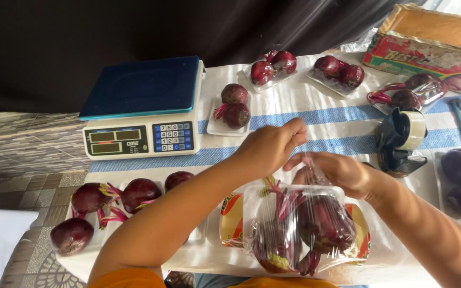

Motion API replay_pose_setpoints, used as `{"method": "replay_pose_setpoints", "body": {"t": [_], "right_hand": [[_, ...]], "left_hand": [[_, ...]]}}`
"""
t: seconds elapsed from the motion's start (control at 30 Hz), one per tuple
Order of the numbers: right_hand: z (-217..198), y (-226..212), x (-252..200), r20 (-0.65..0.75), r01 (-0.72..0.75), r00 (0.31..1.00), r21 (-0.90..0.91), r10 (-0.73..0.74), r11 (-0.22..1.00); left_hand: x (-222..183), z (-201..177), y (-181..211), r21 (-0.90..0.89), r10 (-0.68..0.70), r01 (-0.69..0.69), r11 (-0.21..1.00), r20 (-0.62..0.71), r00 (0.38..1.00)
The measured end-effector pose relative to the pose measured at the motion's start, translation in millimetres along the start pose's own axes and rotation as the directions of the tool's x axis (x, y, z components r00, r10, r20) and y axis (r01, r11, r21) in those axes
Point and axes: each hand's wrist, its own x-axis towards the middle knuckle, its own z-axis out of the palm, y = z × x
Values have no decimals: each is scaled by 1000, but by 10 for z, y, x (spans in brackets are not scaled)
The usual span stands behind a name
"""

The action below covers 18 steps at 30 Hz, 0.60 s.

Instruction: Wrapping fresh beetroots in plastic film on white trays for retail sale.

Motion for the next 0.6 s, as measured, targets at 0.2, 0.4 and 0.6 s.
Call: {"method": "replay_pose_setpoints", "body": {"t": [0.2,0.4,0.6], "right_hand": [[-91,153,-92,-105,-48,992,206,71,977],[-180,177,-225,-141,46,989,105,-31,993],[-90,-183,-534,-161,285,853,-654,-497,701]], "left_hand": [[-76,237,-101,-338,-108,176,925,211,971],[-22,474,-288,-500,-67,194,844,261,963],[12,311,-57,-492,-228,408,769,385,894]]}}
